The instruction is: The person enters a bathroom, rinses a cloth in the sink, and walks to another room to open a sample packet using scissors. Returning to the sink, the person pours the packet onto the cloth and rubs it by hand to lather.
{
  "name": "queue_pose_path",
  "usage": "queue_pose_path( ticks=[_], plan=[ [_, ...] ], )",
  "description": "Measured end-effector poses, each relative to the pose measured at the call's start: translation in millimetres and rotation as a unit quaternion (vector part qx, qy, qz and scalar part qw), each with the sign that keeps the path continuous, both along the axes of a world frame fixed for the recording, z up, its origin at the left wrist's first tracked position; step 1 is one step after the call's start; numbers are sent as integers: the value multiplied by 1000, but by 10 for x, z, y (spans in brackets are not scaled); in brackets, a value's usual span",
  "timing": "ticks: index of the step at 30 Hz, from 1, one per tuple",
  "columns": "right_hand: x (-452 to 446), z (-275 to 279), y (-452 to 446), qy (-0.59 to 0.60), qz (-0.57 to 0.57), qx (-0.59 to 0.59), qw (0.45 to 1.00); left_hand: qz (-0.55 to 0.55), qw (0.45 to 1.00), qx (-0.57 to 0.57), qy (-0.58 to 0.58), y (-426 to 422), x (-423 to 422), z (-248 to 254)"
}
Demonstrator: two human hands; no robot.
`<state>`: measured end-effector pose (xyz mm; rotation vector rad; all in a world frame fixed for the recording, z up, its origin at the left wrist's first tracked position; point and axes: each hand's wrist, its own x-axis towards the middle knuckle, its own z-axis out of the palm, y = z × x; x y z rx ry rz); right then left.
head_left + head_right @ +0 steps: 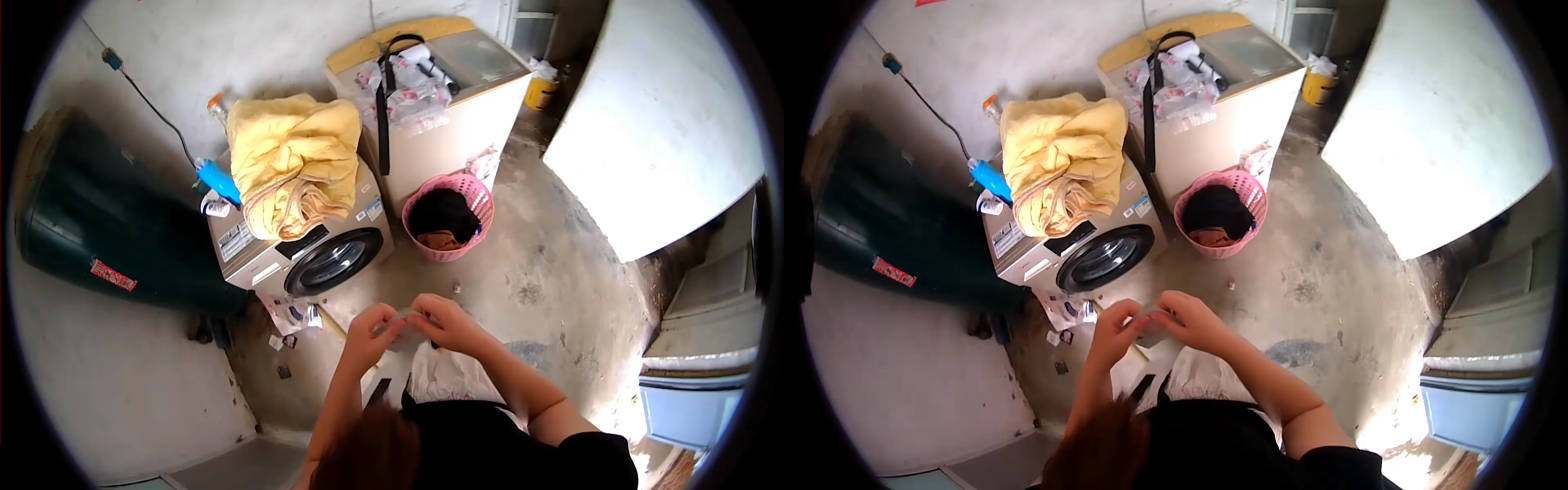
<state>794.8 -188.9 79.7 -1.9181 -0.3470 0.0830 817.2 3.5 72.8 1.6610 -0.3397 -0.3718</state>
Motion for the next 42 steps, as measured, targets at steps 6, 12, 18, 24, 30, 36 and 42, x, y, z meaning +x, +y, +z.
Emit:
queue_pose_path(
  ticks=[6,12,18,24,30,36,42],
  plan=[
    [919,-135,117,-16,159,9,987,121,991,1,57,215,382,-138],
    [1844,-189,358,-43,144,23,988,265,955,-78,104,600,982,-299],
    [3048,-294,706,-238,72,-249,936,331,937,-92,59,1127,1681,-350],
    [3850,-952,1290,-230,107,-393,884,367,925,-83,56,1416,2121,-450],
    [4310,-1039,1336,-48,148,-353,923,387,914,-89,84,1610,2216,-508],
    [5470,104,1515,-195,150,-191,950,411,906,-65,71,1643,2296,-396],
    [6477,1061,2115,-345,158,-267,886,378,900,179,-125,1310,2749,120]
  ],
)
